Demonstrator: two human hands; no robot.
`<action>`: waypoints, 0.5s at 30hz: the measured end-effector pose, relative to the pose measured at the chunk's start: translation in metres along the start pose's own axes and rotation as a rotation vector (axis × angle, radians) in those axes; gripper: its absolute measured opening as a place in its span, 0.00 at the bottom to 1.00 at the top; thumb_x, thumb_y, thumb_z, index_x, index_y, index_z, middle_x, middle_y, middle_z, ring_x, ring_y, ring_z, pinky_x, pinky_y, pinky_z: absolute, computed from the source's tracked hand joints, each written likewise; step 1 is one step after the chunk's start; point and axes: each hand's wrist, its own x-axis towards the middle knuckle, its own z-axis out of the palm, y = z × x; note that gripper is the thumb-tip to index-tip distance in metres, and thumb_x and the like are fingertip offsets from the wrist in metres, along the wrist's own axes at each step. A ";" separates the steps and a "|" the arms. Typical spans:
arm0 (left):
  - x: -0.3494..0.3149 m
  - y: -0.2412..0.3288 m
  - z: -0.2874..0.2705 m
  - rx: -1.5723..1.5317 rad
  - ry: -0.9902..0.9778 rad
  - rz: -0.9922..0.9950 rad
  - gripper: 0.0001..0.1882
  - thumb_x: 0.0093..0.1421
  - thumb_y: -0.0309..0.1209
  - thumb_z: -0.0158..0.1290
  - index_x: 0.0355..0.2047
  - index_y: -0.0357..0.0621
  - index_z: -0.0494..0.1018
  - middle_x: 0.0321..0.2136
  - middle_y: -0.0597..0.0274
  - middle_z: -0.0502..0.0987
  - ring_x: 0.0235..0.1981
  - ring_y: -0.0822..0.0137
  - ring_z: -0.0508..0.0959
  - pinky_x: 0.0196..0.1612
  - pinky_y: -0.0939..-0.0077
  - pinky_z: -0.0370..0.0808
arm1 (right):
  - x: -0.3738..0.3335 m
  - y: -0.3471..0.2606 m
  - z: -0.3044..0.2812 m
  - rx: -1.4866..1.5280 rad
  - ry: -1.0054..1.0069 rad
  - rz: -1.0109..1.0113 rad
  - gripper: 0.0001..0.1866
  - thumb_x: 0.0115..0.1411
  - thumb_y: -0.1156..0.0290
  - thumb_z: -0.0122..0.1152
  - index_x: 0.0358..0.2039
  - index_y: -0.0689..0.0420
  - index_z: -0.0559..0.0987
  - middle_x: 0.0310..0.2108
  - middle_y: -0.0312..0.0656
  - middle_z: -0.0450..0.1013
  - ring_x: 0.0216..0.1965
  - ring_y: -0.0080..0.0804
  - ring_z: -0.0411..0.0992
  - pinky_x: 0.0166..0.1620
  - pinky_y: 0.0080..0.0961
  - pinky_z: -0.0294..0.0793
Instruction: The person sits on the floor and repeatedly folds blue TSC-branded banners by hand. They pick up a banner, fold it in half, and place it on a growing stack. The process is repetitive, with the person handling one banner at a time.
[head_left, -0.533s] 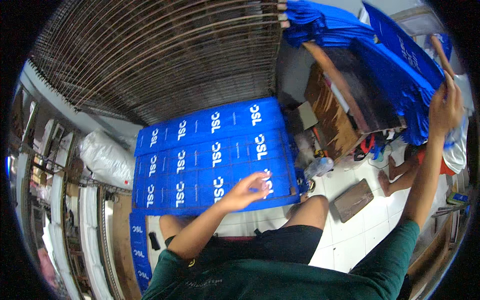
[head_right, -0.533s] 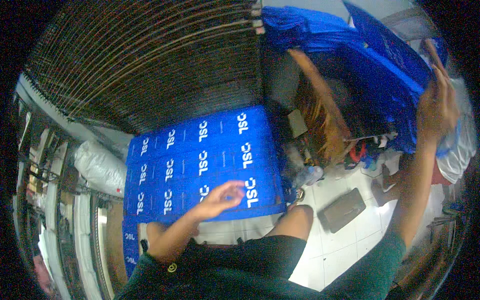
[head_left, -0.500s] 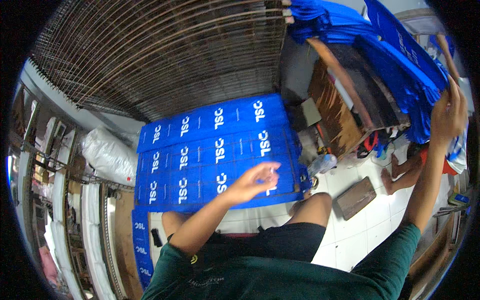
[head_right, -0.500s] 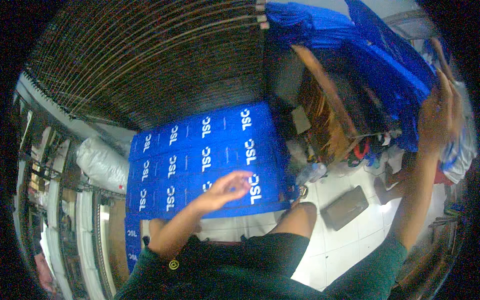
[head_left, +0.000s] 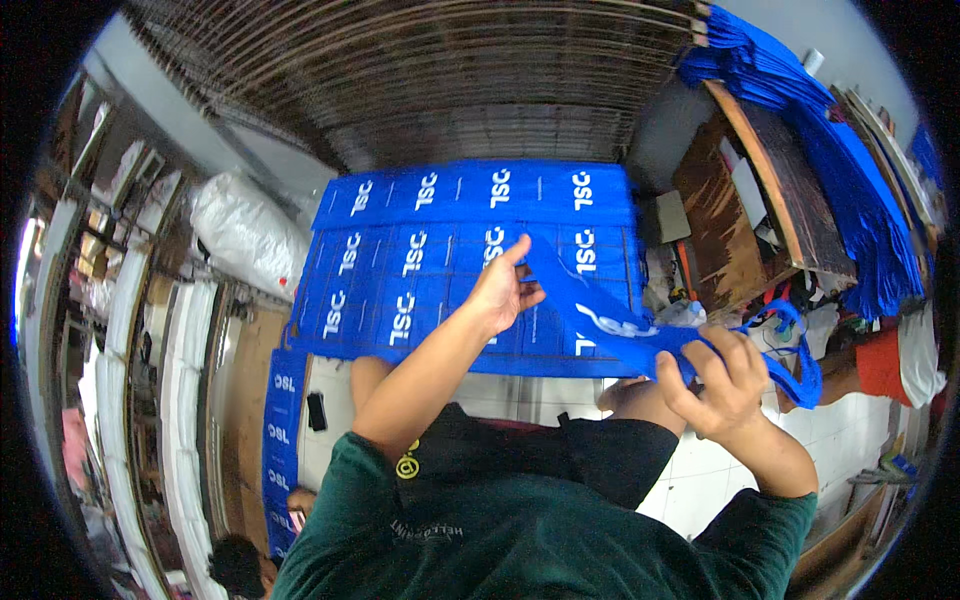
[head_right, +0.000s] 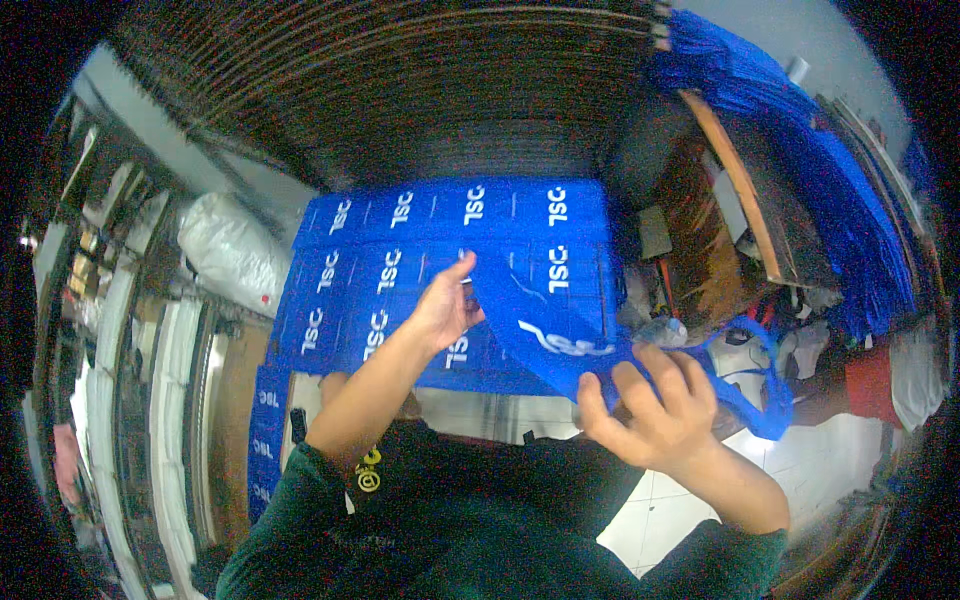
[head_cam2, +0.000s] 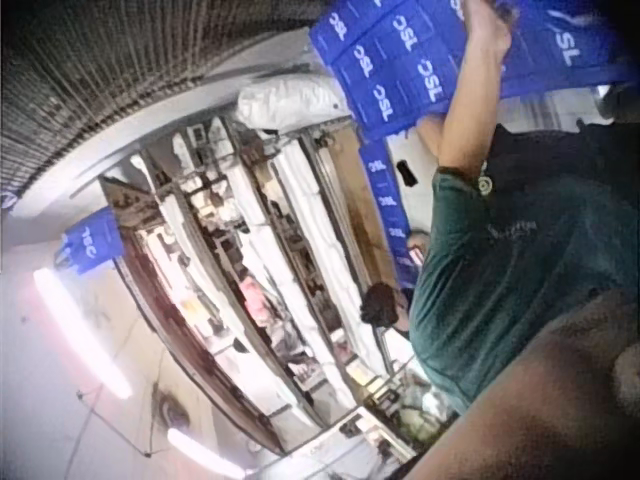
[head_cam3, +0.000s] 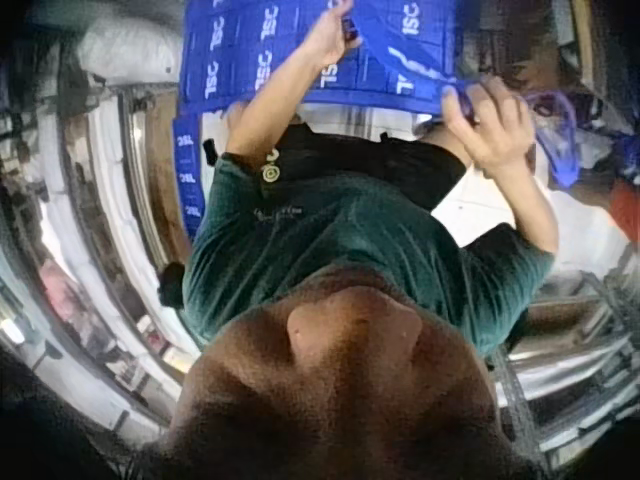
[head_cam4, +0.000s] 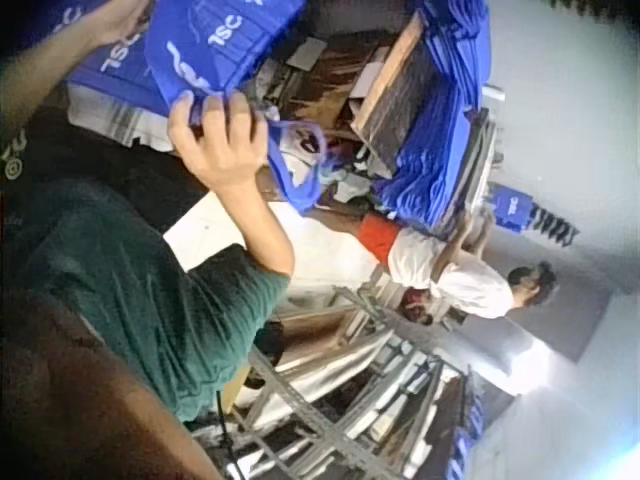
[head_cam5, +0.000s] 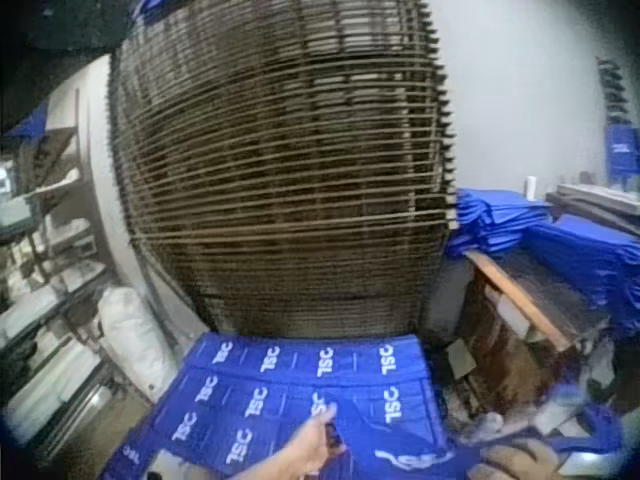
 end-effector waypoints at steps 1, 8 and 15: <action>0.008 -0.017 -0.017 0.000 0.060 -0.029 0.36 0.53 0.48 0.49 0.56 0.42 0.53 0.50 0.52 0.61 0.40 0.58 0.67 0.37 0.69 0.70 | 0.002 -0.008 0.007 0.031 -0.048 0.003 0.12 0.43 0.65 0.58 0.32 0.47 0.72 0.27 0.36 0.66 0.32 0.36 0.68 0.29 0.31 0.69; -0.010 0.022 -0.045 -0.103 0.191 0.253 0.41 0.47 0.20 0.52 0.59 0.35 0.43 0.49 0.52 0.63 0.45 0.61 0.66 0.47 0.59 0.67 | -0.013 -0.066 0.058 0.495 -0.091 0.597 0.11 0.53 0.69 0.52 0.38 0.54 0.69 0.40 0.46 0.65 0.42 0.41 0.66 0.41 0.33 0.67; -0.057 0.124 -0.030 -0.080 0.122 0.794 0.21 0.46 0.13 0.48 0.41 0.41 0.61 0.30 0.57 0.72 0.28 0.63 0.74 0.25 0.71 0.75 | -0.001 -0.125 0.121 0.562 0.081 0.860 0.28 0.58 0.63 0.50 0.56 0.57 0.55 0.54 0.50 0.54 0.56 0.45 0.53 0.58 0.40 0.51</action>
